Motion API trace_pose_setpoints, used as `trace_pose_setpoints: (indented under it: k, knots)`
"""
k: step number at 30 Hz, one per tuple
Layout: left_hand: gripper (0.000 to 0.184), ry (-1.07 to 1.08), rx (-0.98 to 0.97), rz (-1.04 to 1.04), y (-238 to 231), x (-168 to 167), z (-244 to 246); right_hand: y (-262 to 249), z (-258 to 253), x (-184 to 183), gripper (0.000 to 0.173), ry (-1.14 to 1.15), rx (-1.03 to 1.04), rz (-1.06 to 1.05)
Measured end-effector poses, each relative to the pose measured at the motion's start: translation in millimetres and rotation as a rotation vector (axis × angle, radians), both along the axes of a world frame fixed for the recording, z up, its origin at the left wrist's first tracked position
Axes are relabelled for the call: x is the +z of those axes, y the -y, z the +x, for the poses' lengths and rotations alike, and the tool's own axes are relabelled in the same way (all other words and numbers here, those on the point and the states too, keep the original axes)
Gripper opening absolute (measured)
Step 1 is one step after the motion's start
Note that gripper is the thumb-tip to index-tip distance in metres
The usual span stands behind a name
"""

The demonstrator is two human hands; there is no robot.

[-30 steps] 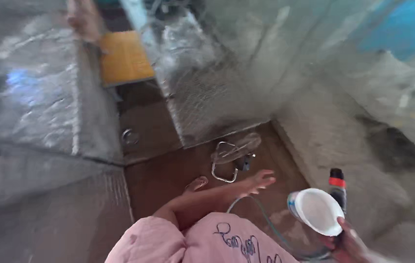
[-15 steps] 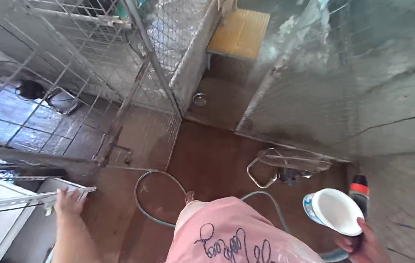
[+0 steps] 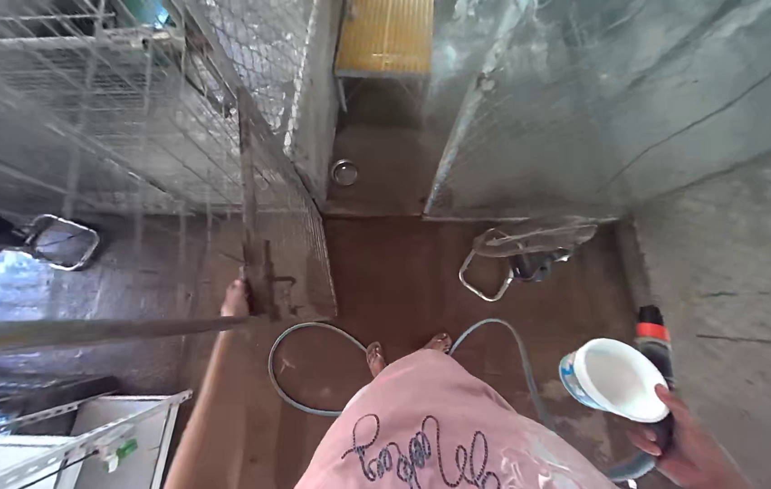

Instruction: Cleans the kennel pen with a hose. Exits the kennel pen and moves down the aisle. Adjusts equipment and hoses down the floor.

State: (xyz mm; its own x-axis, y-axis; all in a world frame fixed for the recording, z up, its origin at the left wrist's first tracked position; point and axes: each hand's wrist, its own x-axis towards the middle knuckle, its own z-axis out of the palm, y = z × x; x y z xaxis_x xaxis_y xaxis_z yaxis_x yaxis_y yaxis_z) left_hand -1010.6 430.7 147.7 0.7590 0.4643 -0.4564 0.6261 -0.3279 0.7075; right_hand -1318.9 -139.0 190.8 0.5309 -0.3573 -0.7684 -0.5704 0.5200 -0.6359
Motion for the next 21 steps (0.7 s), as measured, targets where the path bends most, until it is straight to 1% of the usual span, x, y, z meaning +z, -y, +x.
trace_pose_setpoints:
  k: [1, 2, 4, 5, 6, 9, 11, 13, 15, 17, 21]
  knots:
    - [0.049, 0.02, -0.029, -0.04, 28, 1, -1, -7, -1, -3, 0.052, 0.004, -0.021, 0.007]
    - [0.049, 0.077, -0.052, -0.097, 53, -8, -2, -12, -1, -5, 0.051, 0.005, -0.036, 0.002]
    - [0.048, 0.203, -0.121, -0.264, 97, -36, 2, -20, 2, -10, 0.049, 0.018, -0.063, 0.003]
    - [0.048, 0.215, -0.215, -0.305, 114, -48, 10, -23, 7, -10, 0.048, 0.032, -0.065, 0.006]
    - [0.048, 0.215, -0.328, -0.303, 132, -53, 22, -25, 13, -10, 0.048, 0.043, -0.067, 0.008]
    - [0.045, 0.214, -0.619, -0.186, 190, -60, 75, -17, 37, -9, 0.049, 0.056, -0.069, 0.007]
    - [0.045, 0.236, -0.731, -0.118, 231, -63, 113, -7, 54, -12, 0.048, 0.049, -0.068, -0.001]
    - [0.046, 0.287, -0.771, -0.109, 274, -63, 150, 6, 73, -14, 0.045, 0.046, -0.073, 0.003]
    - [0.048, 0.317, -0.739, -0.141, 317, -58, 186, 22, 92, -16, 0.042, 0.045, -0.068, 0.015]
    - [0.049, 0.333, -0.691, -0.147, 356, -57, 222, 40, 109, -20, 0.044, 0.058, -0.024, 0.038]
    - [0.048, 0.342, -0.633, -0.185, 412, -57, 286, 73, 148, -20, 0.046, 0.049, 0.039, 0.049]
